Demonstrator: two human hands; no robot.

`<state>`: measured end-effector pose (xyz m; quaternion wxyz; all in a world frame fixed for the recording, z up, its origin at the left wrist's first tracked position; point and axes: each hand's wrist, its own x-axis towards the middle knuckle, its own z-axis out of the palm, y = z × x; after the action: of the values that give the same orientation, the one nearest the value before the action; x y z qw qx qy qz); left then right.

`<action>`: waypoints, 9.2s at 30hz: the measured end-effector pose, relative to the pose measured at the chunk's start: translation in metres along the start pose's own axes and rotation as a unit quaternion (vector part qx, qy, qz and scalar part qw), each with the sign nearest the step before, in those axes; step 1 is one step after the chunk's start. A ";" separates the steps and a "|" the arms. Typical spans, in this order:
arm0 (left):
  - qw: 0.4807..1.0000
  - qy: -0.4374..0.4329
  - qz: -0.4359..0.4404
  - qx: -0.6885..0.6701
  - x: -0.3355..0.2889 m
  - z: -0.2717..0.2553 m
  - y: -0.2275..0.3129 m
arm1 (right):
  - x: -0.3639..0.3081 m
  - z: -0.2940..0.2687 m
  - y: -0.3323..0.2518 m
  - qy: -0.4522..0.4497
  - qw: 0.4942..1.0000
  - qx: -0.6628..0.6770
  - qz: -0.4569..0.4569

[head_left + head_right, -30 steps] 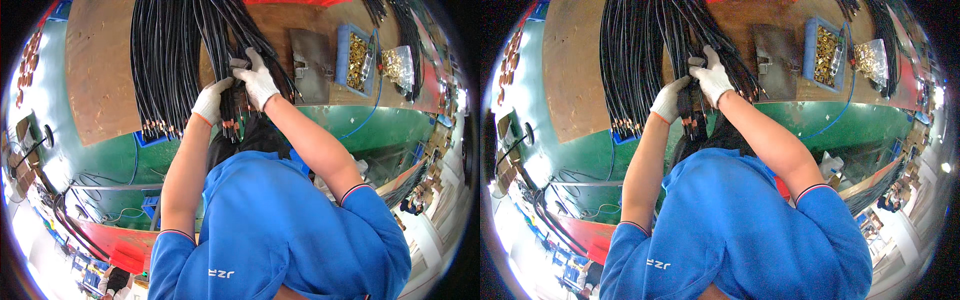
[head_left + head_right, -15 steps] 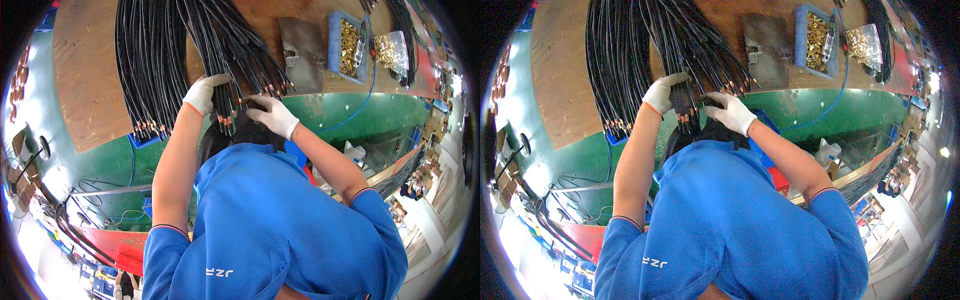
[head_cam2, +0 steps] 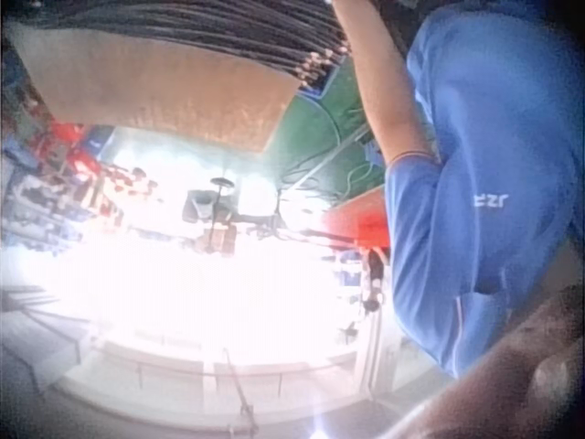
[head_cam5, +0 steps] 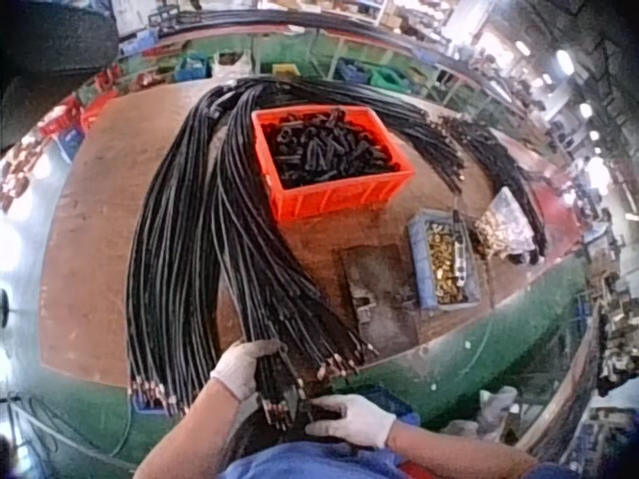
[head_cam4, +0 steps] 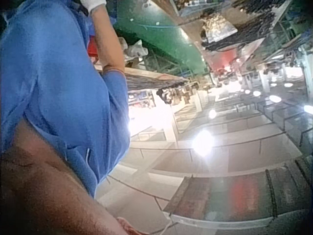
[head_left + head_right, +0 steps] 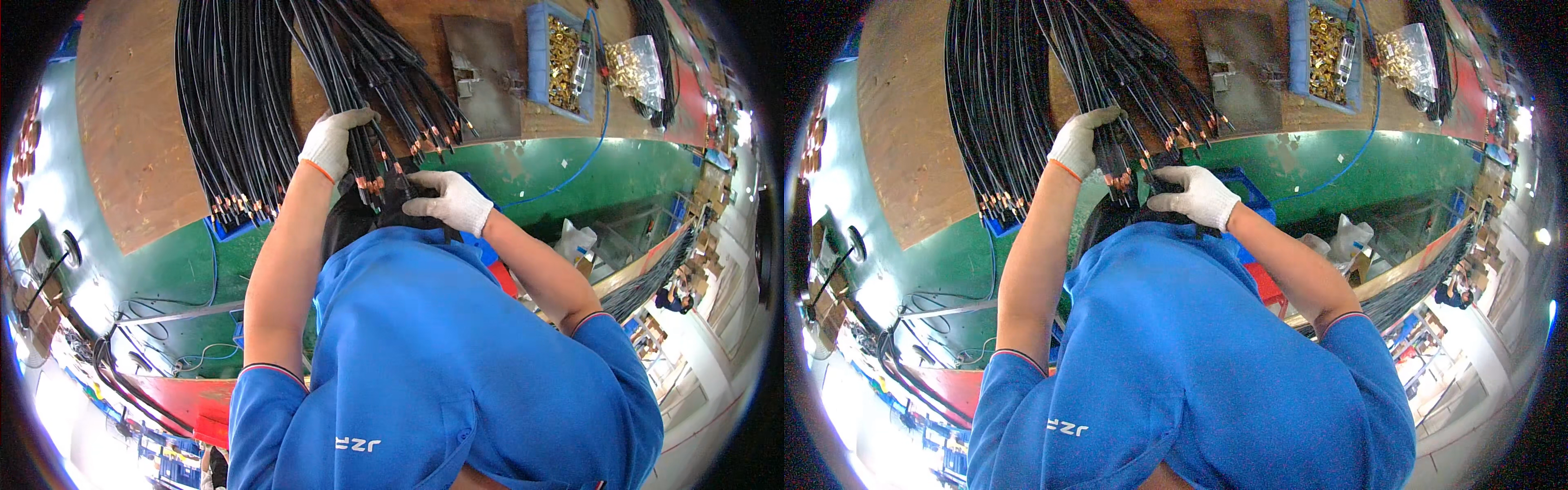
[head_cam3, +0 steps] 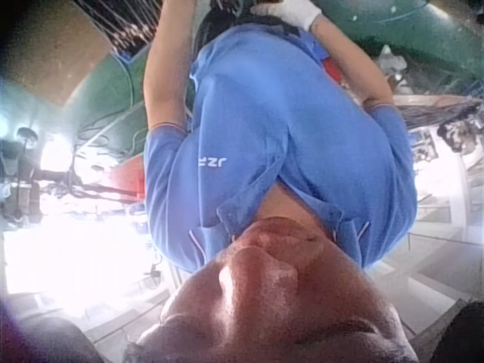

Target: The person slides black connector sleeves onto the ends of black wires by hand.

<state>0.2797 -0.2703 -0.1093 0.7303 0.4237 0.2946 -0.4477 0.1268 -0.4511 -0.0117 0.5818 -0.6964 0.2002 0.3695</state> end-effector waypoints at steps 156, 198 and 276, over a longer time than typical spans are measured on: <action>0.998 -0.009 -0.049 -0.050 -0.036 0.004 0.013 | 0.047 -0.092 -0.035 -0.181 0.946 -0.188 -0.191; 0.999 0.010 0.013 -0.035 -0.052 -0.020 0.020 | 0.173 -0.060 -0.137 -0.078 0.991 0.099 0.046; 0.996 -0.058 0.018 -0.060 -0.044 0.004 0.015 | 0.085 -0.032 -0.090 0.098 0.867 -0.464 -0.155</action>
<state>0.2742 -0.2526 -0.0664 0.7782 0.3578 0.2704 -0.4395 0.2551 -0.4472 -0.0141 0.2192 -0.9406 -0.0488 0.2545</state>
